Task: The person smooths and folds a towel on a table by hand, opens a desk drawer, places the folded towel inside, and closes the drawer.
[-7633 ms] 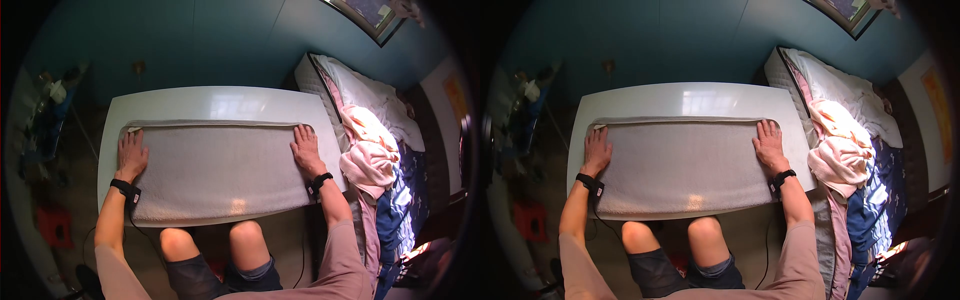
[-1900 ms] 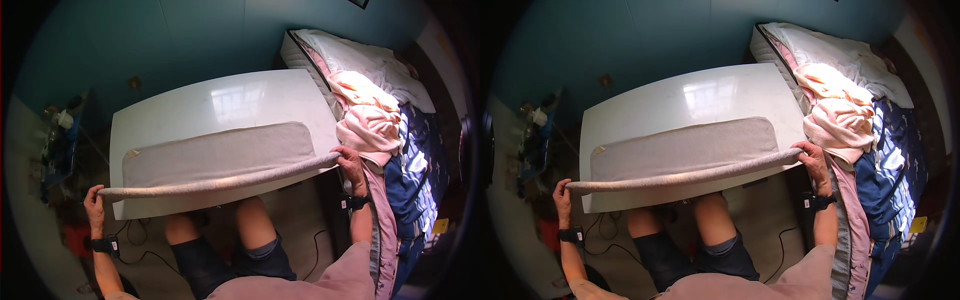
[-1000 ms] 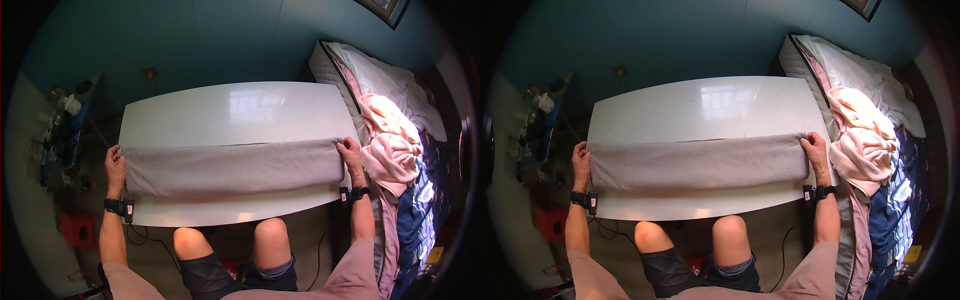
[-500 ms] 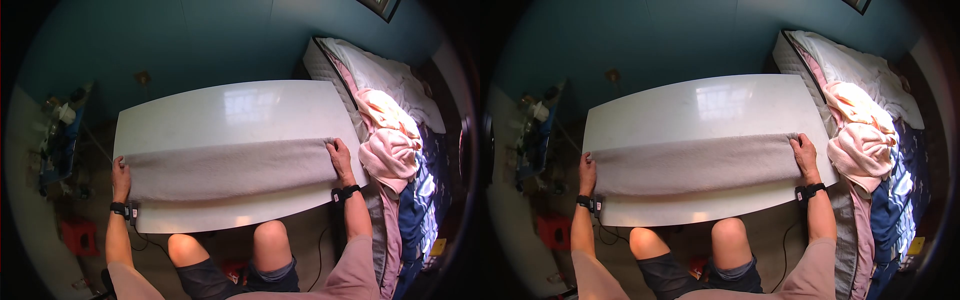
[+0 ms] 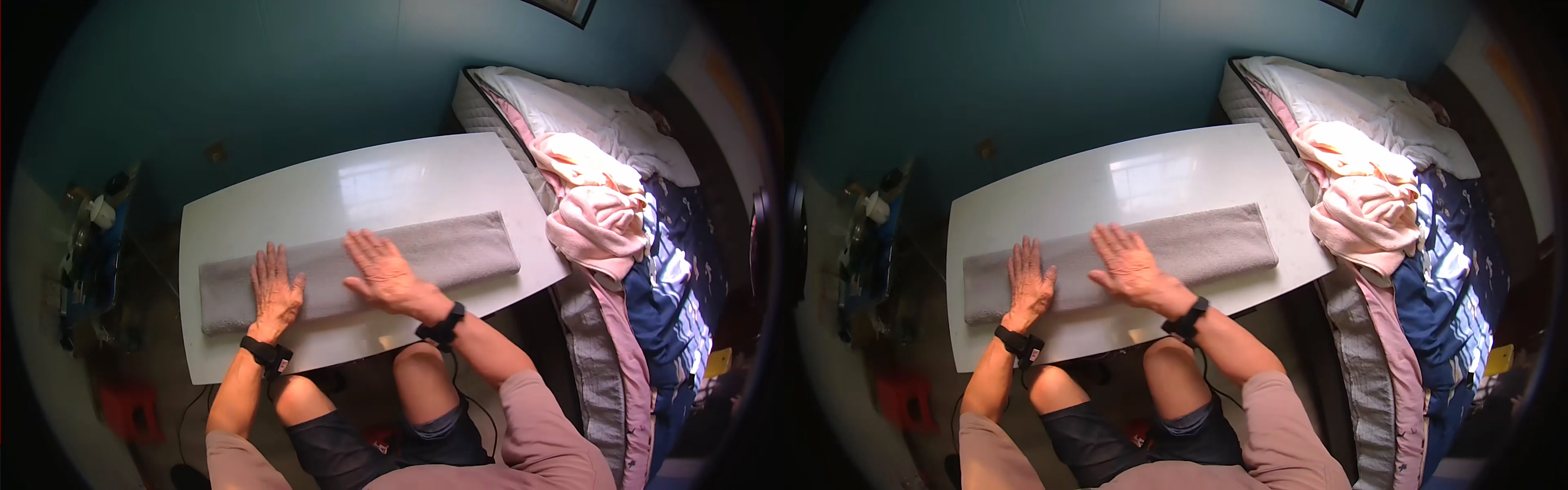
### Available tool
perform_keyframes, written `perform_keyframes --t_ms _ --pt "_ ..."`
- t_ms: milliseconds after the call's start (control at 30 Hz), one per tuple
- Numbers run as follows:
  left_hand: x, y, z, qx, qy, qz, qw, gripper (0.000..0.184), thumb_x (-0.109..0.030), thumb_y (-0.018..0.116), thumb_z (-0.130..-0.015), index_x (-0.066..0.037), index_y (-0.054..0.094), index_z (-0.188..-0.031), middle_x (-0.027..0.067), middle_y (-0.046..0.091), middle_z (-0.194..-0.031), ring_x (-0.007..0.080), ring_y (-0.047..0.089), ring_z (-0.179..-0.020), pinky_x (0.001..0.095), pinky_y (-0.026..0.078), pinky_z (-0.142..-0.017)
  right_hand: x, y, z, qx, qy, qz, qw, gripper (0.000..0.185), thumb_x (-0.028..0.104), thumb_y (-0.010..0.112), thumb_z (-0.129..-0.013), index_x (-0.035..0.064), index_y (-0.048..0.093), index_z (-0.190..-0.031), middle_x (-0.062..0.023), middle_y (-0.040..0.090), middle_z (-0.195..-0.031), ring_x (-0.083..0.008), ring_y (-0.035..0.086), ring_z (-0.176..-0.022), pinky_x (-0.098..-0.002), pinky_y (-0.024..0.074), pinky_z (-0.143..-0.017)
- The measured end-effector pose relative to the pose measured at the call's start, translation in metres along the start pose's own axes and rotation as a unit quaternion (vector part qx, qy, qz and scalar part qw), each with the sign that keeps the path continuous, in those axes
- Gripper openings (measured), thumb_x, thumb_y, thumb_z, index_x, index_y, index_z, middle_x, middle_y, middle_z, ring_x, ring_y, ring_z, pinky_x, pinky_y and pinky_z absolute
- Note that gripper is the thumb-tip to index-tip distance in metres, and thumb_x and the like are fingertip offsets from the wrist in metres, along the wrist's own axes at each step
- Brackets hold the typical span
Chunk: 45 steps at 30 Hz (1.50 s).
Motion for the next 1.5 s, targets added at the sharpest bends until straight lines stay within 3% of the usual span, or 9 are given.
perform_keyframes --t_ms 233,500,633,833,900,1000,1167,1300,1500 --pt "-0.034 0.029 -0.007 0.094 0.039 -0.031 0.994 0.076 -0.038 0.05 -0.096 -0.002 0.022 -0.156 0.0166 0.016 -0.164 0.037 0.011 -0.152 0.0534 0.004 -0.122 0.0 0.058 -0.007 0.082 -0.045 0.004 0.996 0.076 0.055 0.036 -0.1 0.0018 0.027 -0.154 -0.0164 0.023 -0.162 -0.0323 0.016 -0.152 -0.0493 0.0097 -0.123" --pt "0.015 0.008 0.001 0.092 -0.045 -0.094 0.99 0.081 -0.044 0.05 -0.095 -0.004 0.016 -0.157 0.0168 0.012 -0.165 0.0363 0.009 -0.152 0.0521 0.003 -0.122 -0.183 -0.021 0.098 0.074 0.205 0.102 0.971 0.078 0.05 0.042 -0.098 0.003 0.019 -0.157 -0.0157 0.016 -0.164 -0.0272 0.012 -0.153 -0.0432 0.0084 -0.124" --pt "0.081 -0.001 0.015 0.05 -0.098 -0.125 0.986 0.078 -0.042 0.048 -0.097 -0.004 0.016 -0.158 0.017 0.013 -0.165 0.0368 0.009 -0.152 0.0531 0.004 -0.122 -0.242 -0.042 0.141 0.018 0.322 0.063 0.944 0.078 0.052 0.039 -0.1 0.003 0.017 -0.157 -0.016 0.016 -0.164 -0.0288 0.013 -0.153 -0.0484 0.0089 -0.123" --pt "0.114 0.0 0.014 0.035 -0.179 -0.181 0.966 0.077 -0.042 0.047 -0.098 -0.003 0.018 -0.157 0.0187 0.014 -0.164 0.0396 0.011 -0.151 0.0554 0.005 -0.121 -0.247 -0.037 0.144 -0.002 0.33 0.044 0.943 0.079 0.051 0.039 -0.1 0.0035 0.013 -0.158 -0.0151 0.013 -0.165 -0.0302 0.011 -0.153 -0.0506 0.0077 -0.122" --pt "0.078 0.013 -0.001 0.048 -0.167 -0.178 0.969 0.077 -0.043 0.047 -0.098 -0.001 0.019 -0.156 0.0201 0.015 -0.163 0.0411 0.011 -0.15 0.0568 0.007 -0.12 -0.247 -0.036 0.141 0.001 0.326 0.044 0.944 0.079 0.051 0.039 -0.1 0.0036 0.013 -0.158 -0.0148 0.013 -0.165 -0.0299 0.01 -0.153 -0.0504 0.0071 -0.122" --pt "-0.054 0.019 -0.022 0.046 0.014 -0.093 0.994 0.079 -0.044 0.045 -0.098 0.002 0.016 -0.156 0.0209 0.009 -0.164 0.0404 0.007 -0.151 0.0564 0.005 -0.121 -0.249 -0.036 0.142 -0.008 0.346 0.031 0.938 0.08 0.05 0.042 -0.099 0.0038 0.014 -0.158 -0.014 0.013 -0.165 -0.0293 0.01 -0.153 -0.0495 0.0053 -0.122" --pt "-0.168 0.062 -0.037 0.133 0.091 -0.003 0.987 0.079 -0.047 0.041 -0.099 -0.001 0.014 -0.157 0.0194 0.01 -0.165 0.0382 0.007 -0.152 0.0519 0.002 -0.122 -0.25 -0.035 0.142 -0.024 0.325 0.017 0.945 0.08 0.049 0.044 -0.098 0.0033 0.017 -0.157 -0.0146 0.016 -0.165 -0.0295 0.011 -0.153 -0.0492 0.0061 -0.122" --pt "-0.138 0.062 -0.033 0.092 0.103 -0.006 0.99 0.077 -0.046 0.041 -0.099 -0.003 0.015 -0.157 0.0176 0.012 -0.165 0.0369 0.008 -0.152 0.0503 0.003 -0.123 -0.259 -0.029 0.146 -0.021 0.315 0.025 0.949 0.079 0.049 0.045 -0.098 0.0031 0.017 -0.157 -0.016 0.018 -0.164 -0.0309 0.013 -0.152 -0.0493 0.0064 -0.122" --pt "0.04 0.003 -0.007 0.08 -0.077 -0.103 0.989 0.074 -0.046 0.044 -0.099 -0.009 0.019 -0.158 0.0177 0.014 -0.164 0.0374 0.01 -0.152 0.0513 0.005 -0.122 -0.26 -0.031 0.145 -0.041 0.289 0.04 0.956 0.076 0.045 0.046 -0.099 0.0031 0.018 -0.157 -0.0187 0.021 -0.162 -0.0339 0.017 -0.15 -0.049 0.0097 -0.121"
Point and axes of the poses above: each hand's wrist, its own z-axis away from the middle knuckle, its own y-axis out of the palm, x = y × z, the point moved 7 cm from there along -z, towards the middle knuckle
